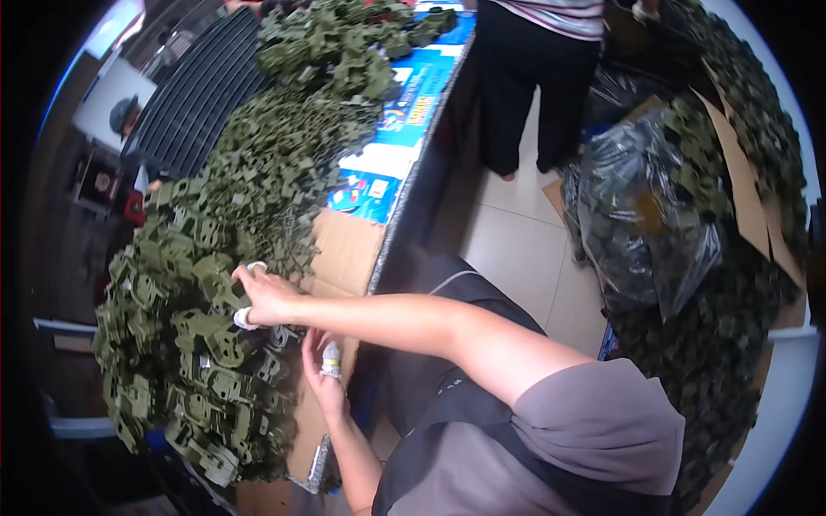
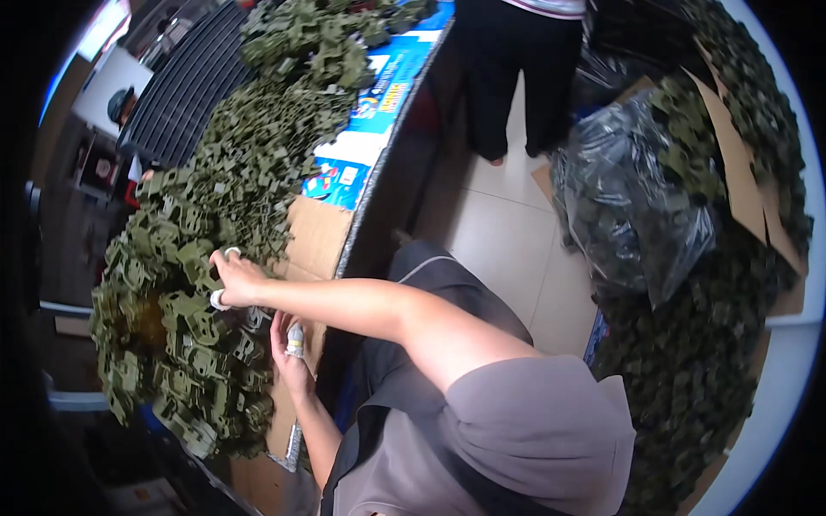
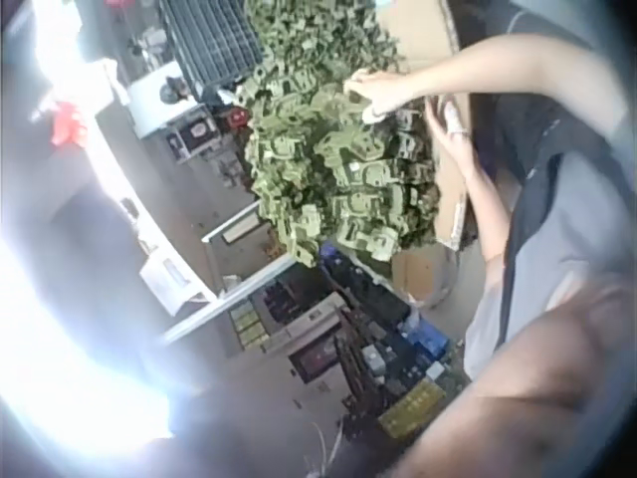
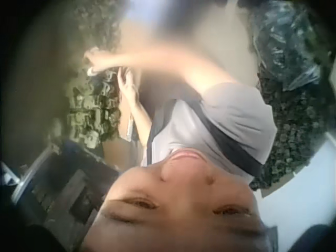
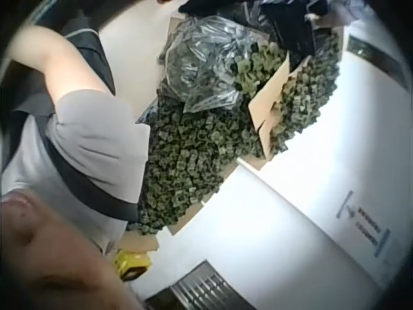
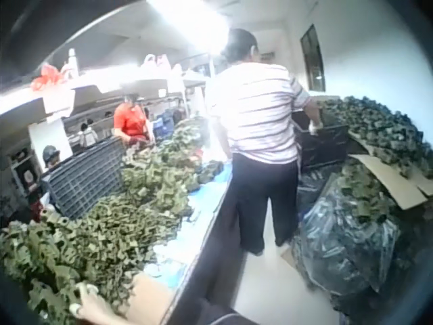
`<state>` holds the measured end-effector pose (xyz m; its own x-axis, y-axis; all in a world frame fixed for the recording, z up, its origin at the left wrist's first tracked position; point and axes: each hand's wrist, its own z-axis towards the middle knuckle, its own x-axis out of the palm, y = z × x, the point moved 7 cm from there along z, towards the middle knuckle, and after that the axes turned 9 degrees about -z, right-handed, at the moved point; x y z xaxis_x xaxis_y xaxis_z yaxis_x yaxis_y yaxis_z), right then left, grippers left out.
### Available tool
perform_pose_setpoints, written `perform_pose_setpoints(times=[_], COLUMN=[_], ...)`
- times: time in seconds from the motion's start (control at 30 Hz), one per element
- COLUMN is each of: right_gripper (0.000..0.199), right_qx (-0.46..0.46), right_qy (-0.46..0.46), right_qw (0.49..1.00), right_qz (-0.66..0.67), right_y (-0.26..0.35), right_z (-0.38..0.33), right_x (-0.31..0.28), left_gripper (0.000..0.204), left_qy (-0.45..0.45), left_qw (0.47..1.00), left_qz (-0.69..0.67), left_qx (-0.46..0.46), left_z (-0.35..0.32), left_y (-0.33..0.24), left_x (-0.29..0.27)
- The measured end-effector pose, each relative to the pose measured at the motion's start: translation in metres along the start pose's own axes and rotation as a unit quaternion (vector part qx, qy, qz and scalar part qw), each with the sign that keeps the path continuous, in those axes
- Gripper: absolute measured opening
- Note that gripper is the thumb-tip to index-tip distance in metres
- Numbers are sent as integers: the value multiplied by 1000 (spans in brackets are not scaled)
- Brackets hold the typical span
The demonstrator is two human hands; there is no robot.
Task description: The person repeatedly picks up green plastic components from a large pile on a table and manipulates them with both hands. They appear to be snapping or fitting the parts together before placing them back onto the pile. The process is repetitive and involves handling the items one at a time.
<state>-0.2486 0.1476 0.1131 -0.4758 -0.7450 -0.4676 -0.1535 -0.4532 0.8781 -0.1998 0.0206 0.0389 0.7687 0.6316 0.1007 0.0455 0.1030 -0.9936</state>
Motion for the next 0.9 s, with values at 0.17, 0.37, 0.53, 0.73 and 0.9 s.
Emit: perform_pose_setpoints(times=[0.17, 0.37, 0.53, 0.73, 0.9], right_gripper=[37, 35, 78, 82, 89], right_qx=[-53, -257, -329, -149, -32], right_qy=[-187, -325, -160, -40, 53], right_qw=[959, 904, 918, 981, 997], right_qz=[208, -103, -154, 121, 52], right_y=[-32, -7, -36, -76, -91], right_z=[16, -94, -164, -179, -207], right_x=[-16, -95, -73, -103, -85], left_gripper=[52, 71, 57, 98, 105], left_qy=[9, 0, 45, -17, 122], left_qw=[995, 984, 890, 996, 987], left_qz=[-81, -178, -451, -74, -80], left_qx=[-63, -5, -46, 38, 66], left_z=[34, 22, 31, -5, -39], left_y=[3, -12, -2, -6, 7], left_x=[8, 11, 46, 76, 90])
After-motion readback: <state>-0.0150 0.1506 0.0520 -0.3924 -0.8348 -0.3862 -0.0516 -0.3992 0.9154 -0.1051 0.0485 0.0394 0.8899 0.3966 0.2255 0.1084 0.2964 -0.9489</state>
